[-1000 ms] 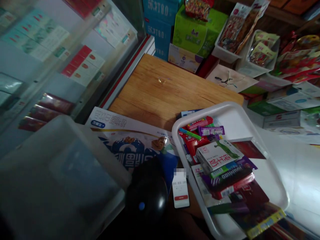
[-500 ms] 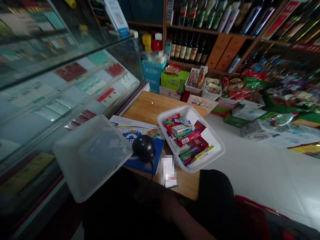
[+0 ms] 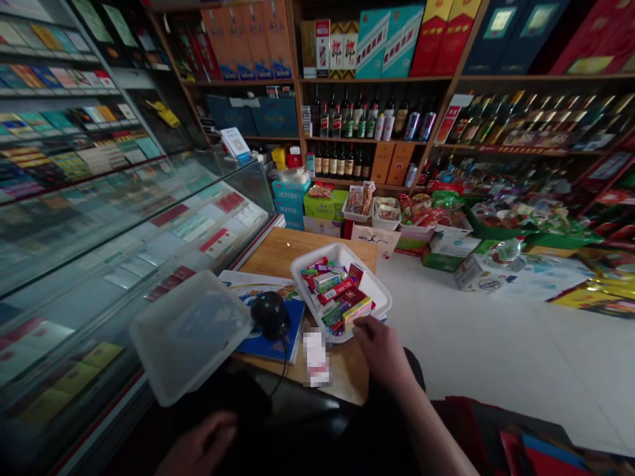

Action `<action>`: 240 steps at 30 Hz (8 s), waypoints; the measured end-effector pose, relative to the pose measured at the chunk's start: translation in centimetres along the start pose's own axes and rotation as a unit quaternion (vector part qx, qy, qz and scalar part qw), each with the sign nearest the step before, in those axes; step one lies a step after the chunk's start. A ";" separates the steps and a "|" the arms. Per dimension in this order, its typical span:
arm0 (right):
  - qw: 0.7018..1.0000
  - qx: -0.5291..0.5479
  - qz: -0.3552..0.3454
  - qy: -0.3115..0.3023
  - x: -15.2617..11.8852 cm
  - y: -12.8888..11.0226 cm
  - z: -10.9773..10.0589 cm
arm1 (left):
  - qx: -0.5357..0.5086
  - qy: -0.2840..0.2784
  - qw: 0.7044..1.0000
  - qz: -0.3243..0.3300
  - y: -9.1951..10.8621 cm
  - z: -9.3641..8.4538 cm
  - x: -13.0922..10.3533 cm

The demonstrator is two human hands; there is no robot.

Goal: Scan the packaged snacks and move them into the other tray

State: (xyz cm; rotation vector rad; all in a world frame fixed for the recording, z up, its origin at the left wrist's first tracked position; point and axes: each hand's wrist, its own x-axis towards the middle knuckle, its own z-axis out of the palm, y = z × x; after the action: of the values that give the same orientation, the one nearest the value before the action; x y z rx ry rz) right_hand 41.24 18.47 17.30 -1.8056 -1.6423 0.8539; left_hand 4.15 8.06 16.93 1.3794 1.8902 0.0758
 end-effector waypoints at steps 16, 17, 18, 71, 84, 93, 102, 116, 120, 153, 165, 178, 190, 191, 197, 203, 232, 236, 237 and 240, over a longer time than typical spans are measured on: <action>0.969 -0.219 -0.028 0.110 6.0 7.4 0.7 | -0.044 0.026 0.958 0.283 20.6 6.9 7.6; 0.970 -0.216 -0.032 0.107 5.9 7.5 0.9 | -0.046 0.031 0.955 0.293 20.4 7.3 7.5; 0.971 -0.212 -0.037 0.107 5.8 7.7 1.0 | -0.046 0.034 0.952 0.301 20.3 7.7 7.4; 0.949 -0.008 -0.309 0.051 11.4 -13.7 11.5 | 0.010 0.341 0.888 0.308 9.2 -8.1 12.2; 0.959 -0.018 -0.280 -0.041 12.3 -14.1 15.1 | -0.016 0.331 0.910 0.250 6.2 -7.5 13.9; 0.960 -0.010 -0.272 -0.061 12.5 -13.4 16.4 | -0.029 0.326 0.916 0.231 5.2 -6.3 14.7; 0.959 -0.008 -0.276 -0.066 12.8 -13.1 17.1 | -0.039 0.330 0.916 0.227 5.1 -6.1 14.6; 0.942 -0.026 -0.318 -0.106 11.8 -18.0 18.7 | -0.066 0.389 0.902 0.176 3.1 -7.9 11.5; 0.931 -0.047 -0.334 -0.140 10.7 -19.2 19.9 | -0.079 0.401 0.904 0.131 1.6 -7.6 9.9; 0.930 -0.123 -0.335 -0.087 6.8 -16.3 15.5 | 0.023 0.390 0.903 0.177 4.0 -3.7 8.8; 0.933 -0.227 -0.281 0.007 8.0 -7.3 8.0 | 0.180 0.338 0.879 0.285 12.6 1.4 8.7; 0.943 -0.275 -0.175 0.073 10.4 0.2 1.7 | 0.217 0.260 0.876 0.342 18.1 6.7 10.7; 0.931 -0.327 -0.165 -0.015 14.6 1.1 0.1 | 0.215 0.305 0.861 0.347 20.7 4.4 14.3; 0.930 -0.327 -0.169 -0.017 14.7 1.2 0.0 | 0.214 0.299 0.861 0.351 21.0 4.2 14.6; 0.922 -0.309 -0.234 -0.014 15.3 1.6 -0.1 | 0.211 0.287 0.857 0.373 21.6 4.6 15.9; 0.918 -0.315 -0.238 -0.047 15.9 1.2 -0.7 | 0.193 0.291 0.856 0.382 21.5 4.4 16.1; 0.914 -0.255 -0.314 -0.038 18.3 -13.2 6.0 | 0.227 0.367 0.848 0.309 12.5 -10.5 16.4; 0.913 -0.260 -0.310 -0.048 18.8 -14.3 8.2 | 0.233 0.363 0.854 0.289 10.7 -11.1 17.5; 0.914 -0.261 -0.306 -0.050 18.9 -14.4 8.6 | 0.233 0.362 0.856 0.287 10.4 -11.2 17.8; 0.917 -0.262 -0.295 -0.057 19.3 -14.3 9.9 | 0.231 0.360 0.858 0.283 9.5 -11.2 18.5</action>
State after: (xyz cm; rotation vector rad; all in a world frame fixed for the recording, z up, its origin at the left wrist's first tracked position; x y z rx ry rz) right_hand 25.43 38.92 19.96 -1.4176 -2.4842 0.2570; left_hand 2.77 31.50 19.01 2.4817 2.0746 0.5236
